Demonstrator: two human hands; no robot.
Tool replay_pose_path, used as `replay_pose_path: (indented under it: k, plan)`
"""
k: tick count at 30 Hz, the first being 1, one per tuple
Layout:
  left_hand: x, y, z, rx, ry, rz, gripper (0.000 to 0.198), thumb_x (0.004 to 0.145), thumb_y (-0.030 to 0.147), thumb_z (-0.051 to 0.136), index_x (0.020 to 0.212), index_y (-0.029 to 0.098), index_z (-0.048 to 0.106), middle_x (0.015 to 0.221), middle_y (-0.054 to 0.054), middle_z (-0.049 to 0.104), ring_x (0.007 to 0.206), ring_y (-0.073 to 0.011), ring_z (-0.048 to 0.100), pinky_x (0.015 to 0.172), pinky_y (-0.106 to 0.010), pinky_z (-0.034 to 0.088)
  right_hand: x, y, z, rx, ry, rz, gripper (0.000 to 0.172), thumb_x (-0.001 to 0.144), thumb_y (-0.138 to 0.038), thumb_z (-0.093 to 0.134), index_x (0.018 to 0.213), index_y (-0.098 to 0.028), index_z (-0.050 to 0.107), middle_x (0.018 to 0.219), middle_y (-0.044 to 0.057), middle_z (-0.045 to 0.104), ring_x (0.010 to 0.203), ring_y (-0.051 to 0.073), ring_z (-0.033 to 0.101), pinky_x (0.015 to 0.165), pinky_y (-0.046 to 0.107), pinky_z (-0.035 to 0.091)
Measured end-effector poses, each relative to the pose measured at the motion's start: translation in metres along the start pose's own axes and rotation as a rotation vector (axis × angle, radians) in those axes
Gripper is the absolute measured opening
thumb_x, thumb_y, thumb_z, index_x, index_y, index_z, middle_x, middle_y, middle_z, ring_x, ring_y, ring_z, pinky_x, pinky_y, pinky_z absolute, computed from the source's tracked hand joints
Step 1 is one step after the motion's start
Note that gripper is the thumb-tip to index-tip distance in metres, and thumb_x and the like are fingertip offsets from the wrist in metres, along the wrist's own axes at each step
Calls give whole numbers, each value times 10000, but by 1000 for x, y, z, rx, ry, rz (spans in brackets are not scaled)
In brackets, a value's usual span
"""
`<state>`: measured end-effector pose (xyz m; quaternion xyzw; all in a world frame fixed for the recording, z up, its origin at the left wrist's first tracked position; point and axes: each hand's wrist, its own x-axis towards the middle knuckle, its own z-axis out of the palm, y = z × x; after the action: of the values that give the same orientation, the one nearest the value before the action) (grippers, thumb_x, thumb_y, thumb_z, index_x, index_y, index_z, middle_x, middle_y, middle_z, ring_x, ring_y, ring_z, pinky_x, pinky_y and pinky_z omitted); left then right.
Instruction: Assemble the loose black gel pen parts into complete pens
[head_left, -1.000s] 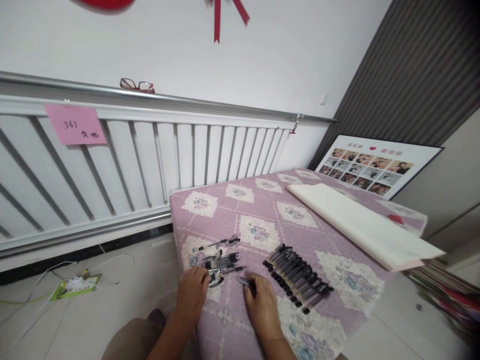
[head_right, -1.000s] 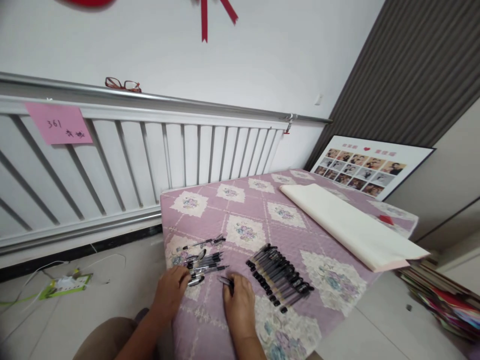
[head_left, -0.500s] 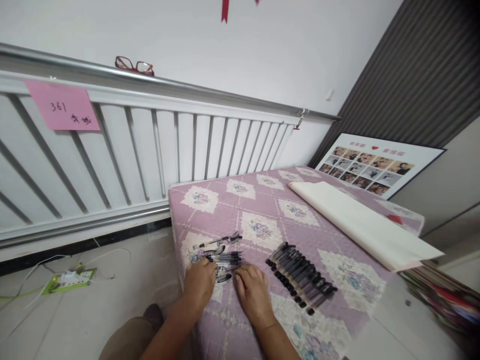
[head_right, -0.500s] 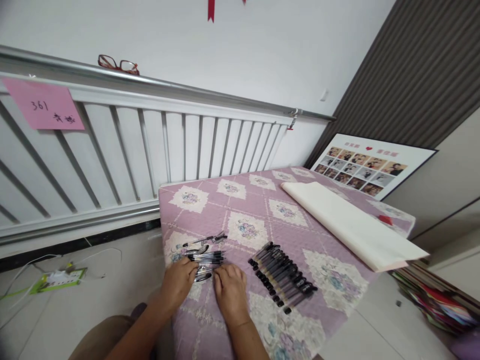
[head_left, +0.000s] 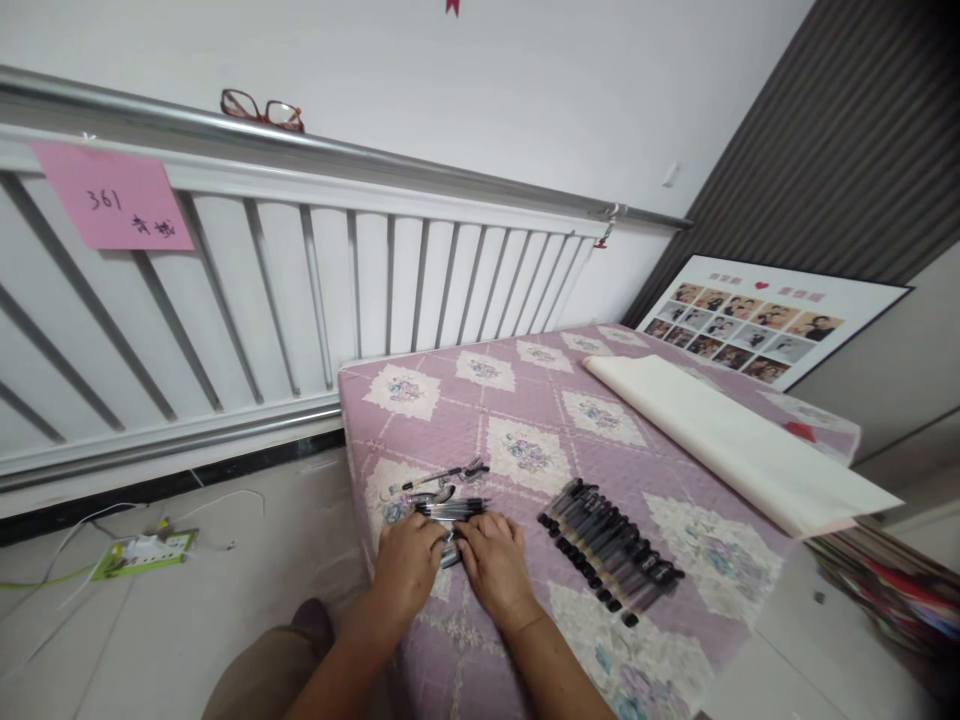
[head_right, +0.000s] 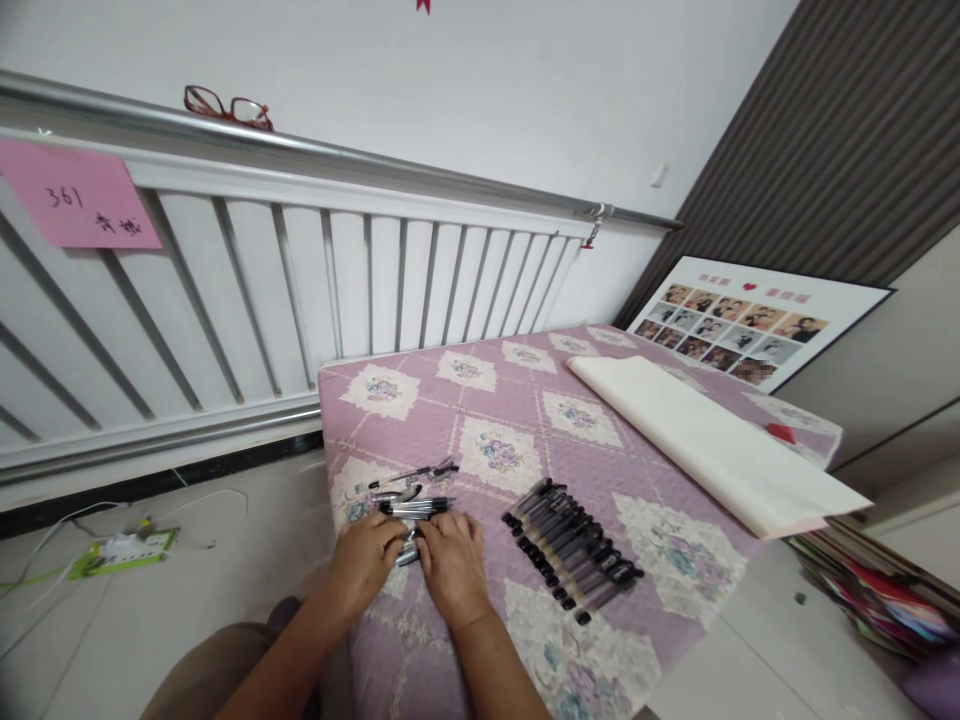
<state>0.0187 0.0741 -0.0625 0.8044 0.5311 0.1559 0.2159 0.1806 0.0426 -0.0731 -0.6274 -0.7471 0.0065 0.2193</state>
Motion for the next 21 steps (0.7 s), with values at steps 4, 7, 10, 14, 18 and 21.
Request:
replay_pose_path:
  k: [4, 7, 10, 14, 18, 21]
  plan:
    - [-1, 0, 2, -30, 19, -55, 184, 848, 188, 588, 1014, 261, 623, 1003, -2, 659, 1007, -188, 573, 859, -316, 330, 0, -2, -2, -25, -29, -7, 278, 903, -200, 530, 1144, -304, 623, 986, 36, 632, 1009, 232, 518, 968, 453, 282]
    - [-2, -1, 3, -53, 39, -51, 86, 843, 188, 599, 911, 235, 621, 942, 2, 661, 970, -185, 575, 838, -309, 332, -1, -3, -4, -3, -27, -4, 225, 903, -207, 534, 1080, -297, 639, 992, 28, 630, 1021, 227, 515, 980, 455, 270]
    - [-2, -2, 3, -70, 41, -6, 46, 852, 210, 603, 832, 232, 638, 919, 1, 657, 943, -179, 578, 820, -298, 339, -2, -4, -5, 23, -15, 7, 168, 893, -205, 551, 1015, -275, 642, 998, 26, 633, 1031, 224, 515, 988, 449, 264]
    - [-2, -3, 1, -63, 32, 29, 67, 855, 244, 611, 828, 242, 673, 912, -8, 658, 934, -179, 582, 813, -293, 349, -3, -4, -4, 37, -7, 19, 135, 886, -206, 559, 981, -258, 640, 1005, 30, 639, 1037, 222, 516, 990, 437, 267]
    - [-1, -2, -1, -31, 4, 32, 101, 867, 262, 598, 825, 247, 688, 905, -10, 657, 925, -175, 587, 812, -298, 351, -2, -4, -5, 2, -26, 18, 219, 898, -216, 539, 1083, -279, 636, 1037, 39, 636, 1051, 229, 512, 987, 440, 270]
    - [-1, 0, -4, -26, -20, 16, 97, 870, 278, 601, 838, 255, 689, 922, -6, 660, 949, -178, 585, 824, -306, 345, -1, -5, -7, 4, -43, 8, 214, 899, -216, 535, 1066, -294, 645, 1032, 27, 634, 1054, 218, 511, 992, 434, 263]
